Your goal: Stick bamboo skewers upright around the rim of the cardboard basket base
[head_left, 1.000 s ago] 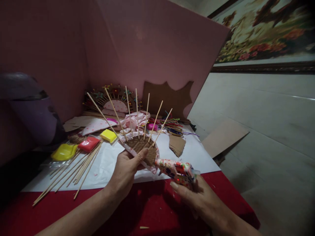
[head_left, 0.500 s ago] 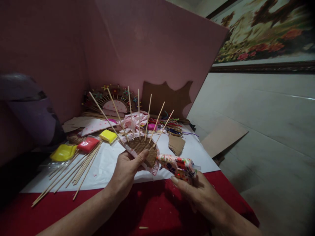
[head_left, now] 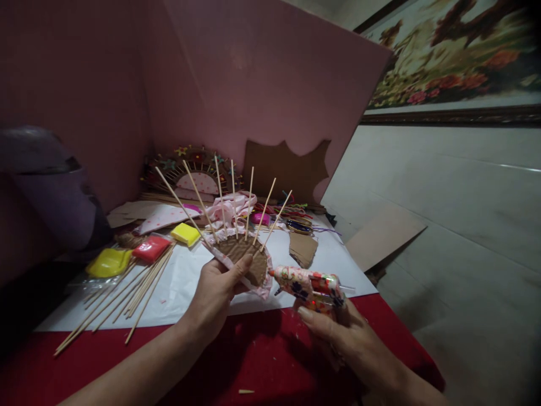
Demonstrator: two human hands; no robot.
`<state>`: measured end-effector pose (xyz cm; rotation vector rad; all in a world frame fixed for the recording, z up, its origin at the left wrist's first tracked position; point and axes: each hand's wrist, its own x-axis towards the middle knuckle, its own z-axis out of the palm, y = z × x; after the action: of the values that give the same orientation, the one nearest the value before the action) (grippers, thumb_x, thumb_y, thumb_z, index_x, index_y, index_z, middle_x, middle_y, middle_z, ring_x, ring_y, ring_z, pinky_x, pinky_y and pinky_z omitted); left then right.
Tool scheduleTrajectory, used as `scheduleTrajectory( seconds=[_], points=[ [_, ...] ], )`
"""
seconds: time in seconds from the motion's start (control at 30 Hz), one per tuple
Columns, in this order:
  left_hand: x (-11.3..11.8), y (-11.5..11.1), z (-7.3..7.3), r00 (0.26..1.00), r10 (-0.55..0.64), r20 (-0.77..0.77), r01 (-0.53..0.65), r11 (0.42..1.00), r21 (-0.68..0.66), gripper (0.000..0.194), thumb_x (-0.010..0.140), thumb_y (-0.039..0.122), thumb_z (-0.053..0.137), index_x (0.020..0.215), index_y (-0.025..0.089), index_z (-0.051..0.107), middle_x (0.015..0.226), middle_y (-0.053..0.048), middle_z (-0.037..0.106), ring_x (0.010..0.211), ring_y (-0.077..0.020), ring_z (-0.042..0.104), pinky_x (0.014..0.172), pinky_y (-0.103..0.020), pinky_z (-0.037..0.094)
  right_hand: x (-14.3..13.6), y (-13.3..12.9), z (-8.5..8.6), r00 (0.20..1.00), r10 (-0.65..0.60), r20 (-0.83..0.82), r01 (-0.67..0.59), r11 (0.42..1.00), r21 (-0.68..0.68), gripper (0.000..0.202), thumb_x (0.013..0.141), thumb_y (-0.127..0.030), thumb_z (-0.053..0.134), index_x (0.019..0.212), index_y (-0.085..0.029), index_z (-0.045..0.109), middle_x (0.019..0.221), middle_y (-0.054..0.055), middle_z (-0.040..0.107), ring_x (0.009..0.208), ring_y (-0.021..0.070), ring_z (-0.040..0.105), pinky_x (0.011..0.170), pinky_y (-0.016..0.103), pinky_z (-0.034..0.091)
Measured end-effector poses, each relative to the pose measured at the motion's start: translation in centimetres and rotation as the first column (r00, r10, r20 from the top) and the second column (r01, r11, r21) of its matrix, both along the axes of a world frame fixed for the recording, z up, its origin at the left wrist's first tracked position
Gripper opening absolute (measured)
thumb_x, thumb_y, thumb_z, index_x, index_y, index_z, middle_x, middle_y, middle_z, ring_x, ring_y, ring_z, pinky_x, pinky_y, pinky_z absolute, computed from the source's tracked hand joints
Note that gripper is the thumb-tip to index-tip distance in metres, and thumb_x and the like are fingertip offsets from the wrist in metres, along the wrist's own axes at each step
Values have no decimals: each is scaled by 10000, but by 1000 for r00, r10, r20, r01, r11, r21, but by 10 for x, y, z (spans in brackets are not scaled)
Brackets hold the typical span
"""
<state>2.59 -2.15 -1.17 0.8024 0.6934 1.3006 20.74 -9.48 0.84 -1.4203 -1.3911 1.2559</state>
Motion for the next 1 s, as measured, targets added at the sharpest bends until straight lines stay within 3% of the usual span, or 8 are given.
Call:
scheduleTrajectory(
  seconds=[0.13, 0.37, 0.5, 0.57, 0.7, 0.87, 0.93, 1.0],
  points=[
    [1, 1, 1, 1000, 7, 8, -7, 999, -42, 145, 664, 237, 696, 709, 125, 616, 531, 10, 635, 477, -106, 576, 472, -213, 499, 6, 3, 1, 999, -52, 5, 51, 994, 96, 300, 772, -446, 544, 733, -149, 529, 523, -44, 419, 399, 52, 341, 355, 181, 291],
    [0, 1, 3, 1000, 19, 2, -19, 995, -102, 180, 659, 246, 699, 724, 126, 582, 562, 12, 598, 506, -111, 555, 471, -239, 509, 17, 10, 13, 991, -60, -116, 86, 969, 230, 289, 787, -422, 520, 906, -161, 556, 611, -16, 463, 458, 72, 374, 380, 185, 310],
    [-2, 3, 4, 998, 66, 13, -64, 992, -113, 200, 635, 226, 718, 742, 130, 578, 580, 28, 593, 510, -92, 548, 465, -200, 494, 39, 30, 18, 987, -132, 89, 91, 926, 366, 278, 821, -407, 453, 941, -170, 536, 692, 16, 524, 545, 119, 459, 478, 227, 375],
    [-4, 5, 5, 994, 106, 24, -103, 988, -116, 206, 617, 221, 730, 678, 141, 551, 531, 55, 558, 475, -72, 523, 434, -164, 465, 50, 44, 12, 910, -210, 359, 47, 910, 413, 289, 825, -391, 449, 1030, -191, 489, 753, 27, 554, 613, 154, 510, 548, 259, 405],
    [-6, 8, 7, 990, 140, 35, -135, 984, -119, 239, 585, 214, 748, 633, 146, 524, 501, 65, 545, 459, -72, 518, 412, -159, 449, 65, 72, -19, 602, -269, 752, -110, 904, 412, 266, 845, -311, 392, 1063, -179, 468, 992, 104, 550, 851, 230, 546, 714, 331, 399],
    [-5, 5, 5, 994, 106, 36, -102, 991, -87, 200, 629, 229, 720, 661, 140, 544, 519, 46, 581, 465, -75, 530, 422, -161, 444, 69, 86, -41, 367, -282, 887, -174, 915, 364, 318, 842, -374, 404, 1056, -155, 492, 928, 118, 559, 824, 236, 558, 667, 314, 397],
    [-3, 2, 5, 996, 86, 33, -84, 995, -56, 185, 650, 237, 705, 656, 137, 550, 501, 38, 580, 450, -77, 521, 424, -168, 439, 64, 84, -35, 303, -346, 888, -230, 878, 420, 338, 809, -390, 469, 1041, -147, 516, 878, 116, 571, 819, 252, 548, 683, 339, 397],
    [-3, -1, 7, 997, 63, 33, -63, 998, -15, 167, 667, 236, 692, 660, 129, 564, 504, 25, 587, 463, -85, 531, 456, -183, 450, 52, 81, -23, 295, -449, 844, -305, 792, 528, 352, 774, -384, 535, 1032, -143, 534, 898, 126, 574, 871, 280, 526, 720, 380, 394]
  ],
)
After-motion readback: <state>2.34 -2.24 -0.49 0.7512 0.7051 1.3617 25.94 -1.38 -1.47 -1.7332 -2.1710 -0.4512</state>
